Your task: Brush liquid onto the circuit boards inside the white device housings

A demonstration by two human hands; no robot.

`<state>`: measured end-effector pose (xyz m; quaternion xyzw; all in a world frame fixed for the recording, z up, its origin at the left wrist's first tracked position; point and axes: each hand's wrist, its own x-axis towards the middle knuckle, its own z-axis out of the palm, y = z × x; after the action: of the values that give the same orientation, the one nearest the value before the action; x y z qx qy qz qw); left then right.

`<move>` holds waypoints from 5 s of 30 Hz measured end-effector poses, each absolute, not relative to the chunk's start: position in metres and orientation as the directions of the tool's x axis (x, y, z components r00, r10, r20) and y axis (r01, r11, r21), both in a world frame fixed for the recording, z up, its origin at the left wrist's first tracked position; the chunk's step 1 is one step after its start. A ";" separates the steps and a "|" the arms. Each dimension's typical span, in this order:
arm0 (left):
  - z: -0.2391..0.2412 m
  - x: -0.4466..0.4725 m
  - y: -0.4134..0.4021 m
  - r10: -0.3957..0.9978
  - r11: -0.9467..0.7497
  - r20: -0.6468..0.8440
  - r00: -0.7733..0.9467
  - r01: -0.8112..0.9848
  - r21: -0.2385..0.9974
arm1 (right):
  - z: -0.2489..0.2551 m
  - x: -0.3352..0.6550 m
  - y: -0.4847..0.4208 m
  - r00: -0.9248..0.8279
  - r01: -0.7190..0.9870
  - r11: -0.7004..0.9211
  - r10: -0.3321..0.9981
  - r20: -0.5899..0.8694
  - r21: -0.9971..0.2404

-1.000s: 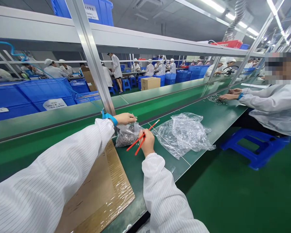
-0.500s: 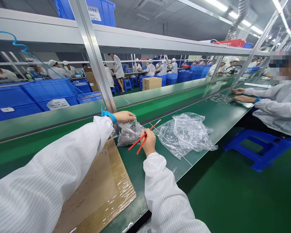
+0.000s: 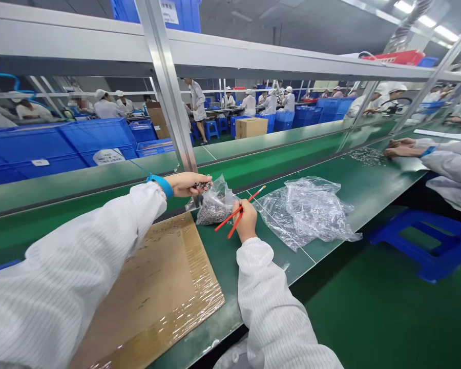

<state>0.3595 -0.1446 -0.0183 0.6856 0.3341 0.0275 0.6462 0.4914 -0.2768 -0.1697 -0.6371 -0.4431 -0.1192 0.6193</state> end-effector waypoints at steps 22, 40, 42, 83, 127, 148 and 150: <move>-0.132 0.151 -0.260 0.630 -0.588 -0.207 0.749 0.634 0.502 | -0.154 0.430 -0.291 0.160 0.863 0.391 0.391 0.906 -0.321; -0.158 0.102 -0.278 0.729 -0.541 0.027 0.683 0.553 0.634 | -0.161 0.343 -0.269 -0.553 0.607 0.774 0.573 0.605 -0.180; -0.159 0.100 -0.277 0.756 -0.509 0.011 0.655 0.577 0.638 | -0.165 0.348 -0.273 -0.585 0.586 0.785 0.582 0.565 -0.201; -0.172 0.097 -0.273 0.671 -0.590 0.086 0.736 0.460 0.663 | -0.165 0.348 -0.286 -0.674 0.596 0.766 0.641 0.367 -0.241; -0.171 0.106 -0.271 0.731 -0.656 0.136 0.668 0.633 0.411 | -0.172 0.349 -0.269 -0.581 0.773 0.627 0.763 0.284 -0.101; -0.175 0.104 -0.269 0.729 -0.657 0.133 0.672 0.631 0.412 | -0.159 0.349 -0.276 -0.545 0.812 0.565 0.824 0.156 -0.149; -0.175 0.104 -0.269 0.727 -0.660 0.139 0.672 0.629 0.410 | -0.160 0.348 -0.276 -0.541 0.810 0.562 0.827 0.157 -0.167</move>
<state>0.1042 -0.2687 -0.1754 0.8992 0.3771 0.1472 0.1663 0.3480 -0.2757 -0.1596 -0.4667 -0.8769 0.0373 0.1092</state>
